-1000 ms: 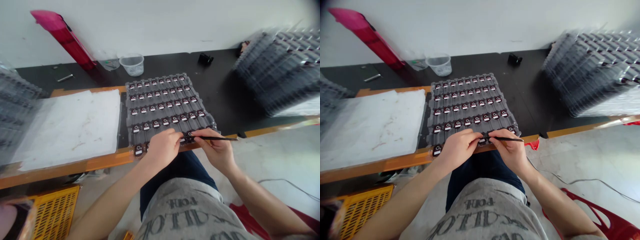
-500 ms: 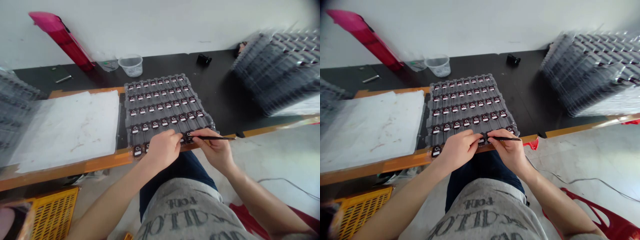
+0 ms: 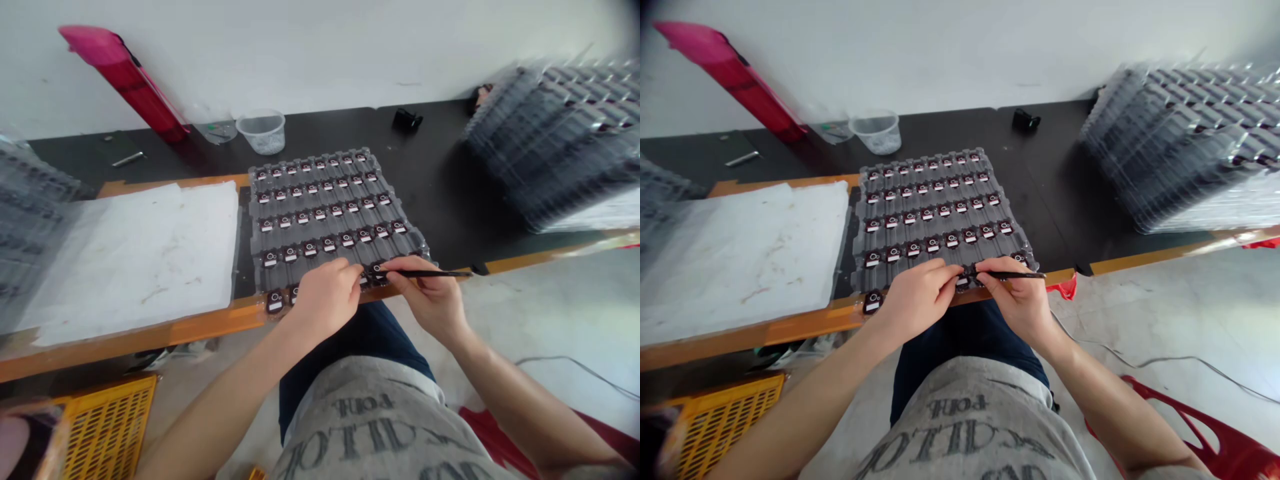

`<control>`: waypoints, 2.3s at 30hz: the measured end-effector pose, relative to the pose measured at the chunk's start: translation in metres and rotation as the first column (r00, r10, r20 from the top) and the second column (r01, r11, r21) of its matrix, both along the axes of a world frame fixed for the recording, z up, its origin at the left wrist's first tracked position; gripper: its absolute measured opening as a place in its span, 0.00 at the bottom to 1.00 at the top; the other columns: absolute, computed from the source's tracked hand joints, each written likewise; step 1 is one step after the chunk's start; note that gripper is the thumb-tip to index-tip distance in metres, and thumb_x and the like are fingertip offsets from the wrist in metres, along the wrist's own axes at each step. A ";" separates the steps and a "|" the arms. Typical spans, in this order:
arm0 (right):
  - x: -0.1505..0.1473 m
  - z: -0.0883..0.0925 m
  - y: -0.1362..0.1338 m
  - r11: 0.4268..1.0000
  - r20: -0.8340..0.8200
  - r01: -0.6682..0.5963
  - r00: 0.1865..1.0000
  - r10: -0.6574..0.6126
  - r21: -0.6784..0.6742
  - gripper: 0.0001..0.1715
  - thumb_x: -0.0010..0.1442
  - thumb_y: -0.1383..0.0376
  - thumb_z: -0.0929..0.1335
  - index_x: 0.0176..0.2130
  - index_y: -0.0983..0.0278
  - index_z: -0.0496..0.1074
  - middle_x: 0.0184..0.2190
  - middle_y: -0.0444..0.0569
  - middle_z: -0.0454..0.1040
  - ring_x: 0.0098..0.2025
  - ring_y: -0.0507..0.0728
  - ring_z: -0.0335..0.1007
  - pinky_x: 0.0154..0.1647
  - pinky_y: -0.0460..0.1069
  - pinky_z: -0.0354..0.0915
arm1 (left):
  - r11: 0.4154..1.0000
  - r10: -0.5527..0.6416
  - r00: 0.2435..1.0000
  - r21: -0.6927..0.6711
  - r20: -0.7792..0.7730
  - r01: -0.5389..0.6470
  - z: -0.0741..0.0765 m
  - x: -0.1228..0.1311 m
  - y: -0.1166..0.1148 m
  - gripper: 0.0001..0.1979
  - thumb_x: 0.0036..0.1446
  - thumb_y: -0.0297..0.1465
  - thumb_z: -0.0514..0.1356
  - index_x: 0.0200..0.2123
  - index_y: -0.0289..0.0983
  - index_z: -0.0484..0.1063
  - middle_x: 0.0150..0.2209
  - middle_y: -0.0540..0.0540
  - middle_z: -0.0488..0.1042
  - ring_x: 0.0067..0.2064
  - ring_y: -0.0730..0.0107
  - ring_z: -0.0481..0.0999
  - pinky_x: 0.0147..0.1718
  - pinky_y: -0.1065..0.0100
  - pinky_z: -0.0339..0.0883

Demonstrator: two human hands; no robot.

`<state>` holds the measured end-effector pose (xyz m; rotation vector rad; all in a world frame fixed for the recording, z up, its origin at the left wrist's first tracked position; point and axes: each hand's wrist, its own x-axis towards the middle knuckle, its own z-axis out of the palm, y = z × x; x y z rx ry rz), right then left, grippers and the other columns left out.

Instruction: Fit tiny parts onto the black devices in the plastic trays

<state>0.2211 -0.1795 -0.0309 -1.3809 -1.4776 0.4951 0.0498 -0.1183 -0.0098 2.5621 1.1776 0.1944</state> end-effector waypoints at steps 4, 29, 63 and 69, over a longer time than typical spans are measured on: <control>-0.001 0.000 0.000 1.000 -0.006 0.017 1.000 -0.017 -0.017 0.07 0.58 0.69 0.68 0.38 0.63 0.75 0.35 0.46 0.77 0.38 0.53 0.73 0.42 0.48 0.68 | 1.000 0.004 1.000 -0.005 -0.011 -0.004 0.000 0.000 0.001 0.15 0.61 0.30 0.48 0.44 0.41 0.73 0.35 0.49 0.73 0.39 0.67 0.75 0.34 0.68 0.65; -0.001 -0.001 0.002 0.991 0.044 0.122 0.992 -0.120 -0.053 0.07 0.58 0.64 0.68 0.38 0.61 0.75 0.36 0.47 0.77 0.39 0.55 0.74 0.41 0.49 0.70 | 1.000 -0.004 1.000 -0.013 -0.007 0.004 0.001 -0.001 0.000 0.16 0.62 0.30 0.48 0.44 0.40 0.74 0.36 0.47 0.74 0.40 0.66 0.75 0.36 0.68 0.66; 0.001 0.004 0.008 0.988 0.001 0.111 0.994 -0.111 -0.112 0.08 0.57 0.62 0.68 0.38 0.62 0.75 0.34 0.46 0.77 0.34 0.53 0.74 0.36 0.48 0.70 | 1.000 -0.010 1.000 -0.027 -0.022 0.009 0.004 0.000 0.001 0.15 0.61 0.30 0.49 0.41 0.40 0.74 0.35 0.48 0.73 0.39 0.66 0.74 0.34 0.68 0.65; 0.000 0.003 0.008 0.988 0.013 0.106 0.994 -0.105 -0.111 0.08 0.57 0.63 0.68 0.38 0.61 0.75 0.34 0.46 0.77 0.35 0.53 0.73 0.37 0.48 0.70 | 1.000 -0.023 0.999 -0.017 -0.024 0.023 0.003 -0.001 0.001 0.15 0.61 0.29 0.49 0.42 0.40 0.74 0.35 0.47 0.73 0.39 0.67 0.74 0.34 0.68 0.65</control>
